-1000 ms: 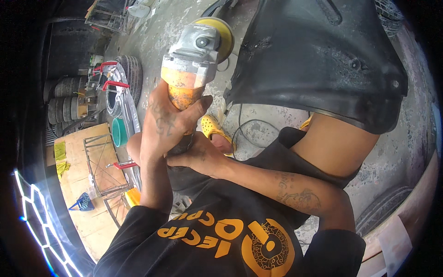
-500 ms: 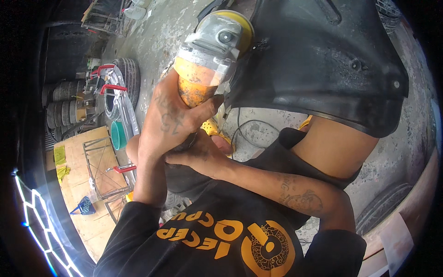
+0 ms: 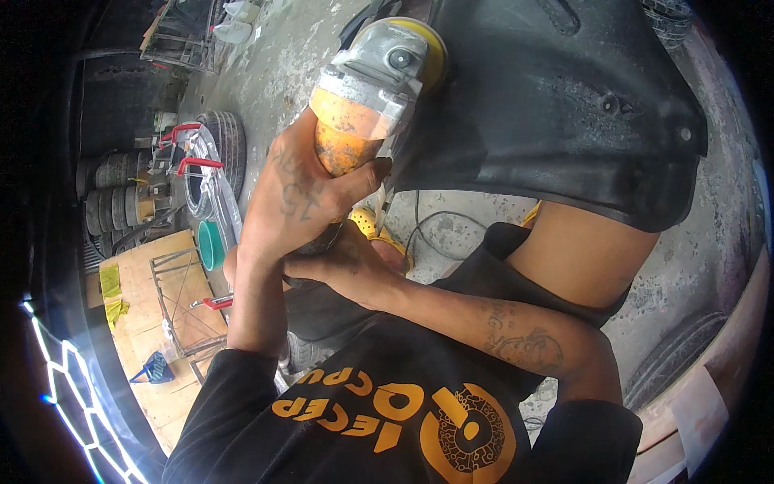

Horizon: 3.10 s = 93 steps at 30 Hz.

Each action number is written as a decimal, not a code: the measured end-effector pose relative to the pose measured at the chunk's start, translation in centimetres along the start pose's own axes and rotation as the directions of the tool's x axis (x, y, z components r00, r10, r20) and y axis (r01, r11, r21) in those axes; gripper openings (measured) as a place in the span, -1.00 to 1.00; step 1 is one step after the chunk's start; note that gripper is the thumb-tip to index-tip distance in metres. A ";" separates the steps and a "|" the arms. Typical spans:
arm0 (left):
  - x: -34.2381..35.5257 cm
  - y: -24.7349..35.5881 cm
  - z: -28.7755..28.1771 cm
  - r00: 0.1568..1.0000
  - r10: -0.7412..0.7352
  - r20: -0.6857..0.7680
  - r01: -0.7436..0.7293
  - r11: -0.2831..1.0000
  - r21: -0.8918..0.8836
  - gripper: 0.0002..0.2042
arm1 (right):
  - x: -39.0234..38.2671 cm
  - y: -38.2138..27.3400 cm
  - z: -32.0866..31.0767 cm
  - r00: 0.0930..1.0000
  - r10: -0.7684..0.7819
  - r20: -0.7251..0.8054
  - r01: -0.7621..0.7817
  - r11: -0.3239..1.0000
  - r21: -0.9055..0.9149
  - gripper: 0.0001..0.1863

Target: Grinding the surface of a black plastic automotive component using a handheld angle grinder.

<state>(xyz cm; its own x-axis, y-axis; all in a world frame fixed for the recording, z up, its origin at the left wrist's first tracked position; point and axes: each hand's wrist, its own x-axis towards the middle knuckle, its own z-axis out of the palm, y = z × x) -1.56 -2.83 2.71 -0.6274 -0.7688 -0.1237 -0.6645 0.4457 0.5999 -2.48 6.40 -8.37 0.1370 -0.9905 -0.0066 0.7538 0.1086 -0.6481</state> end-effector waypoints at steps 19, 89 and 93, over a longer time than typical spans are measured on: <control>0.0 0.3 -0.1 1.000 -0.008 0.019 0.006 0.997 0.076 -0.53 | -0.1 0.2 -0.4 0.994 0.085 0.068 -0.086 0.996 0.020 -0.06; 0.2 0.3 -0.1 0.998 0.054 0.008 -0.054 0.999 0.004 -0.49 | 0.2 0.6 -0.3 0.997 0.075 0.000 -0.074 0.991 0.109 -0.21; 0.1 0.4 0.1 0.998 0.064 0.005 -0.064 0.998 -0.002 -0.49 | 0.2 0.8 -0.3 0.996 0.082 -0.024 -0.081 0.996 0.045 -0.24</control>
<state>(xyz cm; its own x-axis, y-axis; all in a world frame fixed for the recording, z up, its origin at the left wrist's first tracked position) -1.94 -2.73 2.89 -0.6706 -0.7365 -0.0890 -0.6220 0.4928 0.6085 -2.07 6.26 -9.14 0.1828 -0.9801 -0.0779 0.7683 0.1918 -0.6106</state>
